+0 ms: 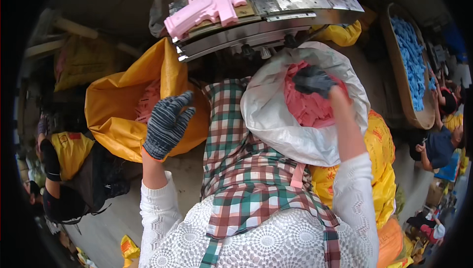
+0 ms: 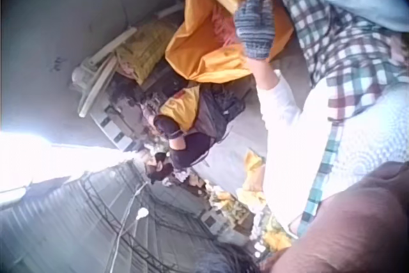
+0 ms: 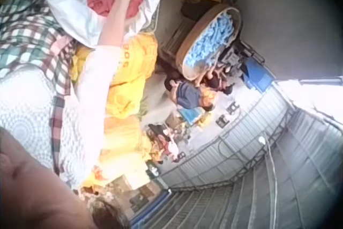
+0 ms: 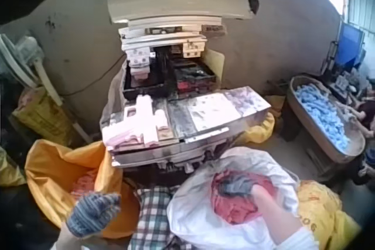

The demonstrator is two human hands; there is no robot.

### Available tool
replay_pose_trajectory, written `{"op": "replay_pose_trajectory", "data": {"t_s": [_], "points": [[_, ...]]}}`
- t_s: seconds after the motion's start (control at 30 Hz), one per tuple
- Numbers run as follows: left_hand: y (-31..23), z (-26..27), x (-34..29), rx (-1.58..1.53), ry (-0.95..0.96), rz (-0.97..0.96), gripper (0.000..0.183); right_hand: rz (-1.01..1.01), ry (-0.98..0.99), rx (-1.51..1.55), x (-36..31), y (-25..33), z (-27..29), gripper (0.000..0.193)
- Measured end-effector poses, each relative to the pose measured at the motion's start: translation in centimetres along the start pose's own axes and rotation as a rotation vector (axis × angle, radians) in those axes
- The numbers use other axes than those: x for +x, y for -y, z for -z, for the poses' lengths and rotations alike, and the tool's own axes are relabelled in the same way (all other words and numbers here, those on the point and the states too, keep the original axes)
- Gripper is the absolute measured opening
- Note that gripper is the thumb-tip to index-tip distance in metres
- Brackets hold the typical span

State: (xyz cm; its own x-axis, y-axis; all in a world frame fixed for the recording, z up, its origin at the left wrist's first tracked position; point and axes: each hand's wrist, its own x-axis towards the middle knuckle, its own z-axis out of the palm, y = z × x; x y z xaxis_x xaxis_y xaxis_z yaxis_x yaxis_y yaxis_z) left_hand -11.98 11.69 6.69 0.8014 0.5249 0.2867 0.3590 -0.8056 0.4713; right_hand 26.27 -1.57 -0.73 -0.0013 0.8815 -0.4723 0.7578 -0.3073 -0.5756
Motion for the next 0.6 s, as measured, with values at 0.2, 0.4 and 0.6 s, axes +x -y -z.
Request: {"op": "replay_pose_trajectory", "data": {"t_s": [0.2, 0.4, 0.6], "points": [[-3.6, -2.2, 1.2, 0.083, 0.167, 0.007, 0.033, -0.471, -0.546, -0.117, 10.6, -8.7, -12.6, 0.045], [-3.3, -3.7, -0.2, 0.071, 0.221, -0.025, 0.034, -0.391, -0.315, -0.247, 9.1, -12.5, -12.4, 0.039], [-3.3, -5.2, -0.3, 0.031, 0.269, -0.062, 0.034, -0.606, -0.624, 0.028, 8.1, -10.0, -11.3, 0.05]]}}
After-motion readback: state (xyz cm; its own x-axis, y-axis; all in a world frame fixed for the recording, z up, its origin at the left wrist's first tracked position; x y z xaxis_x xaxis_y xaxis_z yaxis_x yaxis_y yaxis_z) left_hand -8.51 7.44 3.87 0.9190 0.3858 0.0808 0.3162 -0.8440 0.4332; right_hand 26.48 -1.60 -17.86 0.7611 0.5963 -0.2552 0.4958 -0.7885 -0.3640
